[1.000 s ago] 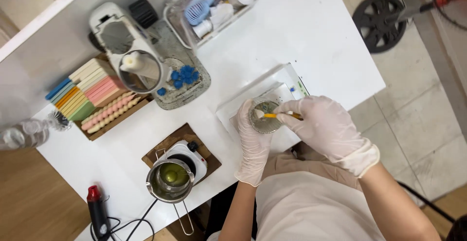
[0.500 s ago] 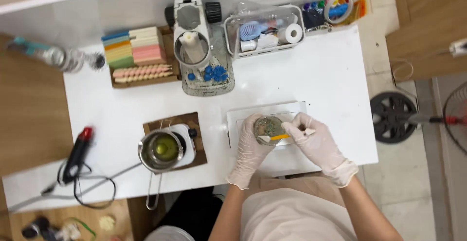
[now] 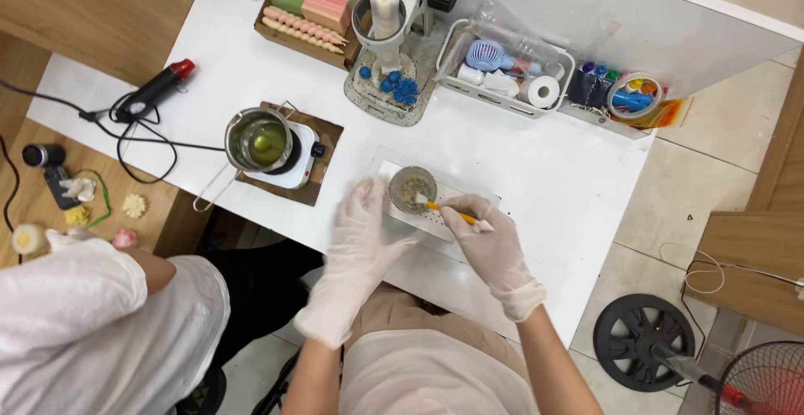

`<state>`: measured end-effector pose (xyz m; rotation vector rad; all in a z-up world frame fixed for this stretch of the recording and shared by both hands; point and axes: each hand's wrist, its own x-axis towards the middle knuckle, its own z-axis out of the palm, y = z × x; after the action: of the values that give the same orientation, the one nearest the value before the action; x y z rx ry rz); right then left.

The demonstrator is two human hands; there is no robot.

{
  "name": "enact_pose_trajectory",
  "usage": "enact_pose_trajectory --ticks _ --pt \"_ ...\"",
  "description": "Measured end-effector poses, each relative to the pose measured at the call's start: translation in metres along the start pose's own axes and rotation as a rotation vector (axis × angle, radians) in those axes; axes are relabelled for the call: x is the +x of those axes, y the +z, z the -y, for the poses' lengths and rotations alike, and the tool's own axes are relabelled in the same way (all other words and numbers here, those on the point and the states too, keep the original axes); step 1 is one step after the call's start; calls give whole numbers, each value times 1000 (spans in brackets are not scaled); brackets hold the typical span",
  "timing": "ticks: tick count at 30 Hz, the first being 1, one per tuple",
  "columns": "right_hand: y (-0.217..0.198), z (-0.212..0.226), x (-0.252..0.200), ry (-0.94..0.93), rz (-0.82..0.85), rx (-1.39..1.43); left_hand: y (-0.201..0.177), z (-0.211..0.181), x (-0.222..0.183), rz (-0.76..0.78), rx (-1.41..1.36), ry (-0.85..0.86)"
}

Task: Preparing a glass candle container by adding decorative blue and yellow elements and stirring them.

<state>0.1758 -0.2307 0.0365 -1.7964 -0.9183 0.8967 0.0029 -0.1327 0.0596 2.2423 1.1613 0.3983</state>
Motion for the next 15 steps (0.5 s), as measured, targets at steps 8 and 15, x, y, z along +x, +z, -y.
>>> enact_pose_trajectory --ticks 8,15 --pt "13 -9 6 37 -80 150 -110 -167 -71 -64 522 121" --pt "16 -9 1 144 -108 199 -114 -154 -73 -360 440 307"
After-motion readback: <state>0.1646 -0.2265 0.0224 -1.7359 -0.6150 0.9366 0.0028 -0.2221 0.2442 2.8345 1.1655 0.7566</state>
